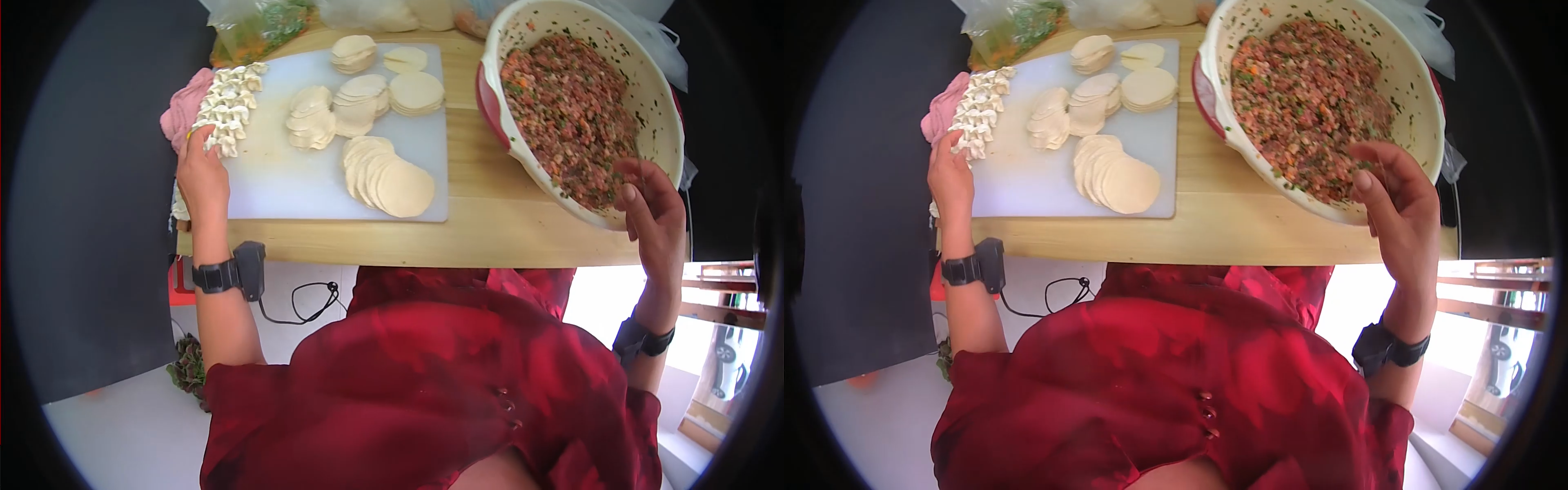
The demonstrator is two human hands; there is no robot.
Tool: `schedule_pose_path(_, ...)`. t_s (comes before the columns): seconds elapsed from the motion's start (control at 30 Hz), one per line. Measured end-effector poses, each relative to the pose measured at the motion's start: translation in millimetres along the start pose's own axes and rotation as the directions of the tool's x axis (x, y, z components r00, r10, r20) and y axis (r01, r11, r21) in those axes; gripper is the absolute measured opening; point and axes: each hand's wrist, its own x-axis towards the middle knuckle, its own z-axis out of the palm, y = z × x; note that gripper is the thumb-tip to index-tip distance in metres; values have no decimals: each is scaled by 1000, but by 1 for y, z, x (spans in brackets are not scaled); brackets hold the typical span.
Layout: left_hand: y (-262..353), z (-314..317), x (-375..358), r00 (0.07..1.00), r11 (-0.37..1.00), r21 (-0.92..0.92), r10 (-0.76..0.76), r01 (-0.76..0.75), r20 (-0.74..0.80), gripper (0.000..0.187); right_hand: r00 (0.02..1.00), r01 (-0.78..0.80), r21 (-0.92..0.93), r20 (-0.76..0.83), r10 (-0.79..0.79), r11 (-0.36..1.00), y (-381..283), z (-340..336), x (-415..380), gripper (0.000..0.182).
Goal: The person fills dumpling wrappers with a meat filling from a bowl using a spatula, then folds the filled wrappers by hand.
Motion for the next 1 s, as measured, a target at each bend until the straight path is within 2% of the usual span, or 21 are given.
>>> schedule_pose_path(0.07, 57, -14, -6, 997, 959, -279, -37, 54, 65, 13, 996, -37, -59, 77, 41, 998, -6, -6, 3, 30)
schedule_pose_path(0.13, 96, -14, -18, 965, 805, -593, 125, 37, 230, 15, 992, -73, -89, 96, 82, 993, -7, -10, 5, 31)
schedule_pose_path(0.17, 115, -16, -20, 915, 771, -623, 335, -130, 224, 17, 993, -65, -68, 93, 71, 996, -7, -8, 5, 31)
schedule_pose_path(0.2, 132, -18, -22, 822, 699, -655, 531, -286, 207, 19, 994, -56, -48, 89, 60, 997, -8, -7, 4, 31)
schedule_pose_path(0.23, 146, -16, -27, 818, 694, -662, 535, -283, 211, 19, 981, -126, -54, 144, 132, 991, -12, -11, 4, 30)
schedule_pose_path(0.27, 158, -14, -30, 754, 661, -684, 608, -308, 249, 21, 981, -133, -56, 137, 139, 990, -10, -10, 3, 30)
schedule_pose_path(0.3, 167, -13, -32, 680, 626, -706, 677, -332, 281, 22, 990, -70, -30, 122, 73, 997, -7, -6, 1, 29)
schedule_pose_path(0.33, 173, -9, -33, 673, 620, -710, 684, -335, 280, 22, 995, -7, -3, 103, 7, 1000, -5, -4, 0, 28)
schedule_pose_path(0.4, 180, 5, -34, 742, 714, -646, 581, -270, 333, 22, 995, -21, 2, 93, 20, 1000, -6, -7, -2, 27)
schedule_pose_path(0.43, 182, 9, -30, 736, 708, -651, 590, -273, 332, 22, 995, -9, -26, 100, 12, 1000, -6, -9, -2, 26)
schedule_pose_path(0.5, 183, 17, -21, 636, 771, -595, 580, -228, 508, 20, 995, -1, -55, 102, 7, 998, -7, -12, -2, 26)
schedule_pose_path(0.63, 191, 17, -10, 560, 758, -607, 618, -239, 552, 18, 988, -23, -20, 149, 25, 1000, -8, -13, -3, 25)
schedule_pose_path(0.7, 195, 14, -8, 535, 775, -606, 594, -180, 601, 15, 989, -19, 4, 149, 18, 1000, -7, -15, -2, 25)
schedule_pose_path(0.83, 184, 22, -14, 573, 743, -642, 614, -189, 542, 13, 985, -23, -46, 172, 31, 999, -6, -18, -1, 25)
schedule_pose_path(0.9, 180, 21, -17, 627, 633, -663, 717, -400, 307, 13, 988, -11, -57, 156, 20, 998, -5, -17, 0, 26)
schedule_pose_path(0.93, 178, 19, -18, 623, 629, -666, 720, -401, 306, 13, 989, 2, -65, 147, 8, 998, -4, -16, 0, 25)
schedule_pose_path(1.0, 174, 13, -21, 584, 539, -614, 797, -576, 151, 14, 991, 10, -72, 135, 0, 997, -4, -17, 1, 25)
